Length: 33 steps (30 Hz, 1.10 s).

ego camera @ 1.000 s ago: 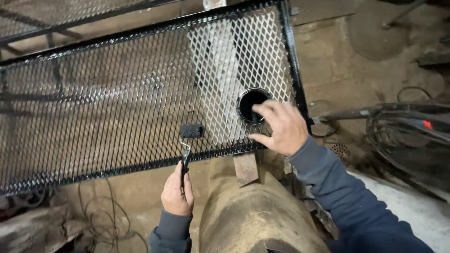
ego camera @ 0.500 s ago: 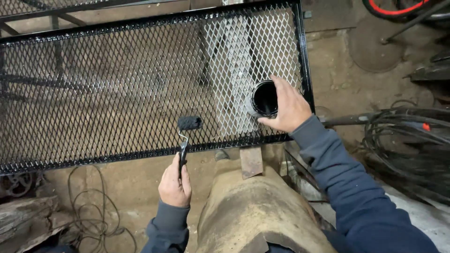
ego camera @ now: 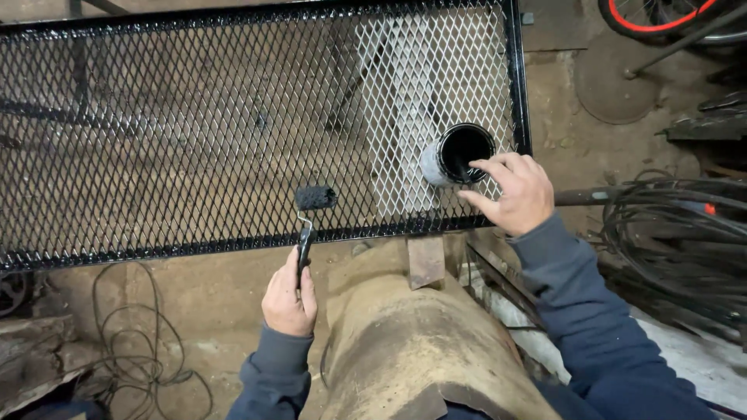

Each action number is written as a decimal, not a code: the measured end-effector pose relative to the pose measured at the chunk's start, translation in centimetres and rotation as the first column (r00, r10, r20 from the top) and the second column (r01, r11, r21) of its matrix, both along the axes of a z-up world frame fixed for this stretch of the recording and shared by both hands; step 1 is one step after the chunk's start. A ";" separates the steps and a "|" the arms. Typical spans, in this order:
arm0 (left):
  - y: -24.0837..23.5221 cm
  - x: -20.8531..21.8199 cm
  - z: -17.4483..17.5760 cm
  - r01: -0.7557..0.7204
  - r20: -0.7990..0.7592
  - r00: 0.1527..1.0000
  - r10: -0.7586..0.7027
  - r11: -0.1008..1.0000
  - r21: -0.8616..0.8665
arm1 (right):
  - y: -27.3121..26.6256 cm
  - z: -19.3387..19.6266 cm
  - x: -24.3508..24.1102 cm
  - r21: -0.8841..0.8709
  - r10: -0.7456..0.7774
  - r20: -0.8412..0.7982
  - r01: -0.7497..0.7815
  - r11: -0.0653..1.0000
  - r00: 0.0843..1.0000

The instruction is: Painting a metal mesh structure with black paint using a small roller.

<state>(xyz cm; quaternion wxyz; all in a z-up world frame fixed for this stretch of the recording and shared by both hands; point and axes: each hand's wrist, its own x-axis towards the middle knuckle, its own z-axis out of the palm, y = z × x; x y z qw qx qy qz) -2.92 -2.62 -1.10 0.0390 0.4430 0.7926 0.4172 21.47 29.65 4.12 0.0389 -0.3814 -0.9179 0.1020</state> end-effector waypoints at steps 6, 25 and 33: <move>0.4 0.6 0.4 0.003 -0.008 1.000 -0.003 1.000 -0.011 | 1.2 1.2 -2.0 0.129 0.120 -0.076 -0.110 0.986 0.990; 2.3 -3.4 -3.6 0.372 0.070 0.921 -0.384 0.811 -0.452 | 4.3 -1.9 -2.8 0.015 0.259 -0.194 -0.261 0.965 0.946; 4.5 -5.6 -3.8 0.437 0.074 0.869 -0.490 0.685 -0.583 | 3.7 0.6 -1.5 0.076 0.256 -0.327 -0.245 0.967 0.910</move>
